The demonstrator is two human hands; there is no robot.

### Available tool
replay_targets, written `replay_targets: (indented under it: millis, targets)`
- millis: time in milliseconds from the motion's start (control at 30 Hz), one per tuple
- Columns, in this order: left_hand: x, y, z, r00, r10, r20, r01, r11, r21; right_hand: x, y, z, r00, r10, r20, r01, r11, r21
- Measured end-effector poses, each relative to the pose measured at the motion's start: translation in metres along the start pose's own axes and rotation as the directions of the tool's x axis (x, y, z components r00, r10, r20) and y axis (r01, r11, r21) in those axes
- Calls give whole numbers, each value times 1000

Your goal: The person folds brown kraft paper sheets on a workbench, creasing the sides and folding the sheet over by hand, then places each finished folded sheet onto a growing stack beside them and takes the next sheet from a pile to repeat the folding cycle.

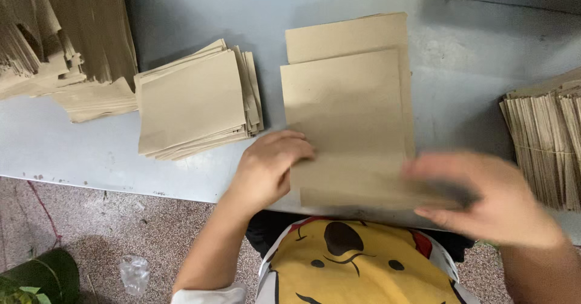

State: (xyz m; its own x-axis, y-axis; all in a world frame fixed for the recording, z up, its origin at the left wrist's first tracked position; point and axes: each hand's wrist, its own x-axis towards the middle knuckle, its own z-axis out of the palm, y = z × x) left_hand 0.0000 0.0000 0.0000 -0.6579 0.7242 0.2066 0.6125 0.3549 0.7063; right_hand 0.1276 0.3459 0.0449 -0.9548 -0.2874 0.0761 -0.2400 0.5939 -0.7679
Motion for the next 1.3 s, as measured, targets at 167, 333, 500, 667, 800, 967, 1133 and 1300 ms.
replay_targets:
  millis: [167,333,500,667,800,967,1133,1300]
  targets:
    - [18,10,4,974,-186,-131,165,973,-161,30,46,33,874,467,-134,-462,884,65]
    - [25,23,8,804,-586,-98,501,757,-420,50,37,56,846,403,-348,-344,913,219]
    - [19,23,8,903,-400,-160,390,916,-88,64,17,50,838,430,-336,-428,900,83]
    - [18,19,11,872,-472,-134,449,877,-169,75,10,50,835,402,-375,-452,890,-53]
    - [22,13,14,872,-452,-191,429,891,-150,78,7,44,829,452,-329,-492,869,-47]
    - [24,13,15,898,-386,-211,383,922,-57,81,6,42,825,486,-289,-530,842,-100]
    - [27,20,11,911,-340,-234,385,905,184,87,-15,40,929,173,-328,-339,756,-560]
    - [25,21,17,924,-293,-246,361,881,306,83,-44,73,967,-253,23,227,822,-523]
